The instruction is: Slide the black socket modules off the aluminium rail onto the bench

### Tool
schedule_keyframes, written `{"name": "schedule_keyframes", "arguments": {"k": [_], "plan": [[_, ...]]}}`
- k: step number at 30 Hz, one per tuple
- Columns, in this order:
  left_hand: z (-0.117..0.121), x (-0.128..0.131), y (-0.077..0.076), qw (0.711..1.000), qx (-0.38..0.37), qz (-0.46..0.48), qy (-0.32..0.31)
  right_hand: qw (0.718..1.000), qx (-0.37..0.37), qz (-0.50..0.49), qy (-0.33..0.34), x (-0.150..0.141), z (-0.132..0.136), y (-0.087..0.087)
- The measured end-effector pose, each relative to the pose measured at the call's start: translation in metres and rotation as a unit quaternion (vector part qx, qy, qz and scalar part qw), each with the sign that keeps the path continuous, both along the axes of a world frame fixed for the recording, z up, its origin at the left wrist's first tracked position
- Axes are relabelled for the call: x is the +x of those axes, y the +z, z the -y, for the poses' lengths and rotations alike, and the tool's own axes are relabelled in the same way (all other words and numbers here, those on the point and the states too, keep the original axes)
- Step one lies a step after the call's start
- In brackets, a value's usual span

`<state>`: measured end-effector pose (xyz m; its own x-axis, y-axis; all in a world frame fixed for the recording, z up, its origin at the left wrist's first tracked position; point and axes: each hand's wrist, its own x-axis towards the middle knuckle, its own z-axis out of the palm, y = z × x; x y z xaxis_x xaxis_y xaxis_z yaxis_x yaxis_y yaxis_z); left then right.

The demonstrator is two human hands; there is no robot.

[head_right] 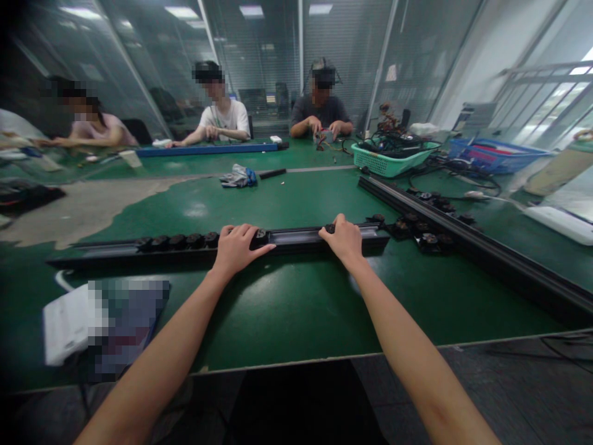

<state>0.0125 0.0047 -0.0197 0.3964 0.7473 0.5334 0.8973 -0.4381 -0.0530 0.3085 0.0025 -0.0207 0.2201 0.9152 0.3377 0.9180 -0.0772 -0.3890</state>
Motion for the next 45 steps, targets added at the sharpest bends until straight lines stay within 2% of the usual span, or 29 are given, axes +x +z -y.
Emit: {"name": "schedule_keyframes", "arguments": {"k": [21,45], "plan": [[0.0,0.0,0.001,1.0,-0.008,0.004,-0.003,1.0,-0.025,-0.008,-0.015,0.004,0.0,0.004],[-0.001,0.0,0.0,1.0,0.009,-0.01,-0.001,0.994,-0.078,0.032,-0.074,0.012,0.003,0.016]]}}
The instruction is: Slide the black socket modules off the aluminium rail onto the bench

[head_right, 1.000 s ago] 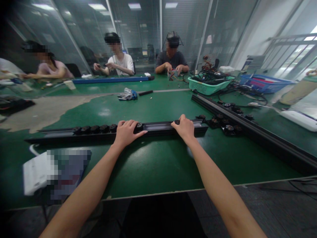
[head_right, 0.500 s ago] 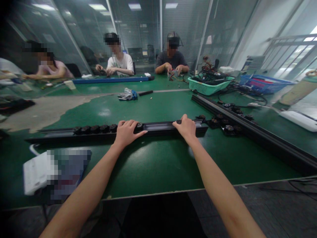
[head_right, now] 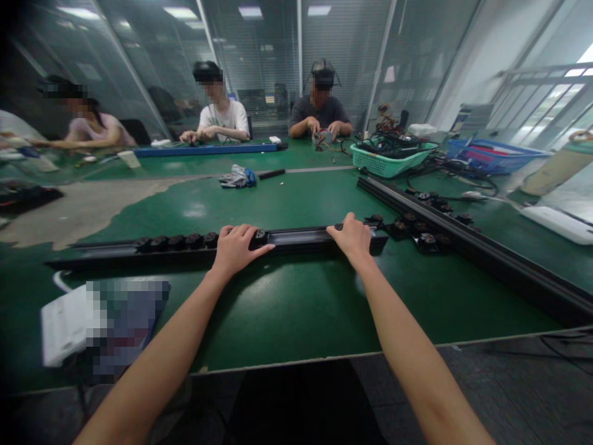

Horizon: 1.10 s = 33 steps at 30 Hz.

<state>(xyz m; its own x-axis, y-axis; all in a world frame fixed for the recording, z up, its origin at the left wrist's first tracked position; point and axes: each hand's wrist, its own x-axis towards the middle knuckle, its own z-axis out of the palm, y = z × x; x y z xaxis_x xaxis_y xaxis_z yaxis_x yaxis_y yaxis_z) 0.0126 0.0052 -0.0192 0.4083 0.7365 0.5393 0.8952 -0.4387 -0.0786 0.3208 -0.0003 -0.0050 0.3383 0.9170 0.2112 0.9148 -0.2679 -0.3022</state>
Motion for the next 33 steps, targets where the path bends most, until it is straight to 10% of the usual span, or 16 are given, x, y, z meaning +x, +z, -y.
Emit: {"name": "schedule_keyframes", "arguments": {"k": [33], "plan": [[0.001,0.0,0.001,1.0,-0.006,0.008,-0.002,0.997,-0.022,0.034,-0.059,0.022,-0.003,0.002]]}}
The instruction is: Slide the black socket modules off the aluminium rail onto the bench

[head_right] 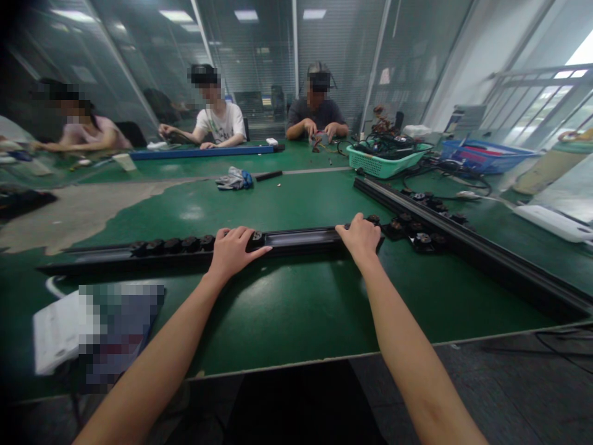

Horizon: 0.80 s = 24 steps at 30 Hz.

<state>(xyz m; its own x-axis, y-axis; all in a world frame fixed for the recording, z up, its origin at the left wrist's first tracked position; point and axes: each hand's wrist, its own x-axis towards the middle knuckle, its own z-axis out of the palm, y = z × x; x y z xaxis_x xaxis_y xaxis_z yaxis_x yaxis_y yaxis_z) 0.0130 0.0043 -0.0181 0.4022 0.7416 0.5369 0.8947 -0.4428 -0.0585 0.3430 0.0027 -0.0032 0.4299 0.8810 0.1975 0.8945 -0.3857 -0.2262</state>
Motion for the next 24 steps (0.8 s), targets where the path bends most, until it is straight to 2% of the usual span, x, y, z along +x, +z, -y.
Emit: {"name": "schedule_keyframes", "arguments": {"k": [14,24], "plan": [[0.001,0.0,0.001,1.0,0.001,-0.005,0.006,0.996,0.015,-0.014,-0.086,0.026,-0.003,-0.005],[0.0,-0.001,0.0,1.0,-0.002,0.002,0.0,0.993,0.033,-0.035,-0.107,0.043,-0.004,-0.01]]}}
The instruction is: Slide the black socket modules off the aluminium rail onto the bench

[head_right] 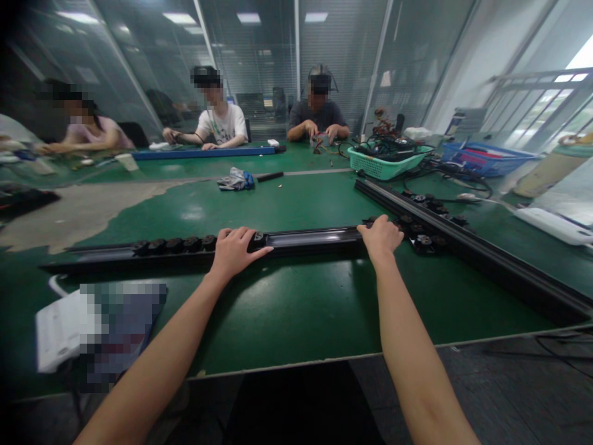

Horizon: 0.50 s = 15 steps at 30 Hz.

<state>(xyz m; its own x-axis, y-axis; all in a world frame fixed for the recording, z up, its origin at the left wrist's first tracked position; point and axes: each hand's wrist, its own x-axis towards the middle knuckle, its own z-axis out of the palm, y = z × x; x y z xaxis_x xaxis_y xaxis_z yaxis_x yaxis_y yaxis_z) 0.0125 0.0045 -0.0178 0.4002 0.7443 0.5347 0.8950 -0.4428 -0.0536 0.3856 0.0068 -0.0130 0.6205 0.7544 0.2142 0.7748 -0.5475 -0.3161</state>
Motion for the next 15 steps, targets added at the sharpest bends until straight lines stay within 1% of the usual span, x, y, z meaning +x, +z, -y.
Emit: {"name": "schedule_keyframes", "arguments": {"k": [4,11,15], "plan": [[0.0,0.0,0.0,1.0,-0.001,0.01,-0.002,1.0,0.015,-0.001,-0.008,0.006,0.0,-0.003],[0.0,0.0,0.0,1.0,-0.001,0.006,-0.003,1.0,0.012,-0.01,-0.022,0.014,-0.001,-0.003],[0.0,0.0,0.0,1.0,-0.005,0.01,-0.002,0.999,0.022,-0.004,-0.033,0.019,-0.001,-0.006]]}}
